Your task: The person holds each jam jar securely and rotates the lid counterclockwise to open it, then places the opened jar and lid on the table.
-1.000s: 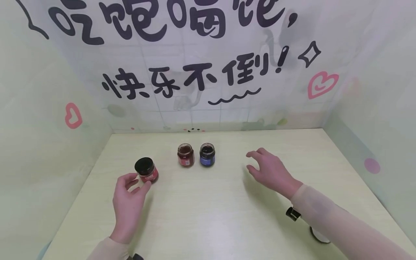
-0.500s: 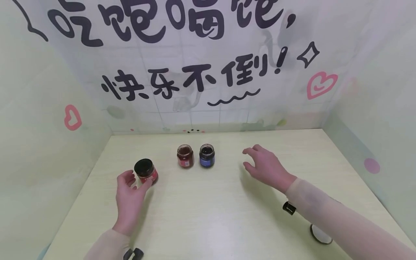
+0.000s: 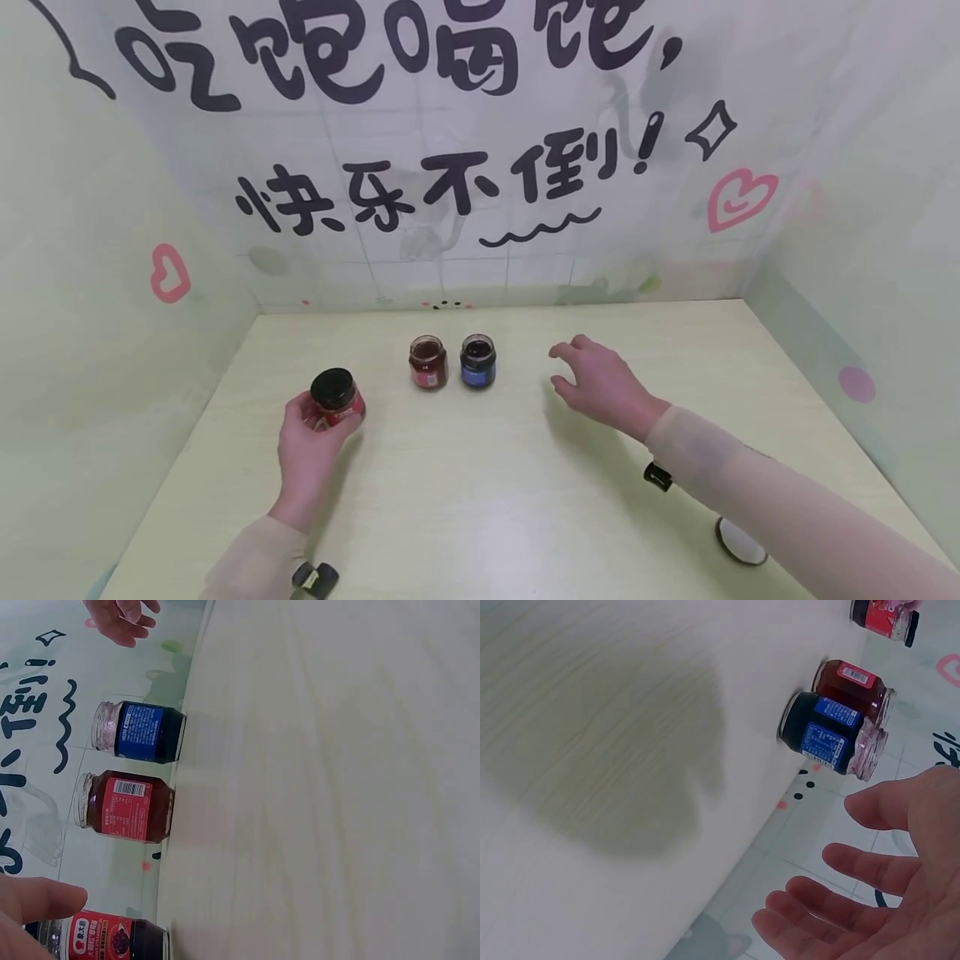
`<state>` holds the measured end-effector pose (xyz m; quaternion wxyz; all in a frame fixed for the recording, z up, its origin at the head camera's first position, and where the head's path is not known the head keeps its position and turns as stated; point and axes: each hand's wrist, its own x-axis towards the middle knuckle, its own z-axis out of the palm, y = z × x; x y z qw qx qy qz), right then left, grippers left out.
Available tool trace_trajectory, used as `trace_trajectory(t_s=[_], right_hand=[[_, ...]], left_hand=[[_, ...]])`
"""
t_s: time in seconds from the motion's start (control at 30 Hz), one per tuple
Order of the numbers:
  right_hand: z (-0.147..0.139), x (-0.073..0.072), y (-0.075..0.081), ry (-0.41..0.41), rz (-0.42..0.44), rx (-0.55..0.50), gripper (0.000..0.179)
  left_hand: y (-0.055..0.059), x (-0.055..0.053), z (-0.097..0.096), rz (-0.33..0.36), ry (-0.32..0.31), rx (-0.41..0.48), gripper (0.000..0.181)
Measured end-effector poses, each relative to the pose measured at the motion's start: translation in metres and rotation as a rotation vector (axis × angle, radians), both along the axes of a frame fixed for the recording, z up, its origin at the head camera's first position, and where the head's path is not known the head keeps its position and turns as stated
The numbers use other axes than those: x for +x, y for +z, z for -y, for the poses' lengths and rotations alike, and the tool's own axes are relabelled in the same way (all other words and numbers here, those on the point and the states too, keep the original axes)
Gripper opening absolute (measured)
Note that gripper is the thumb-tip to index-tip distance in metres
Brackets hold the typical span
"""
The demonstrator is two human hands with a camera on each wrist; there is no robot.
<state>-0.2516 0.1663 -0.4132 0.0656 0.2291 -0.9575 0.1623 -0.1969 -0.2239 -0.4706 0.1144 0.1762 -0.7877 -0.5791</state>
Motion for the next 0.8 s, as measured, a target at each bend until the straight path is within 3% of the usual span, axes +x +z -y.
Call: trace_trajectory(t_s=[0.43, 0.8], right_hand=[[0.014, 0.001, -0.006, 0.046, -0.004, 0.034, 0.036], [0.02, 0.003, -0.007, 0.067, -0.026, 0.032, 0.035]], left_hand=[[-0.004, -0.007, 0.002, 0.061, -0.025, -0.003, 0.074], [-0.008, -0.015, 0.012, 0.108, -0.089, -0.044, 0.073]])
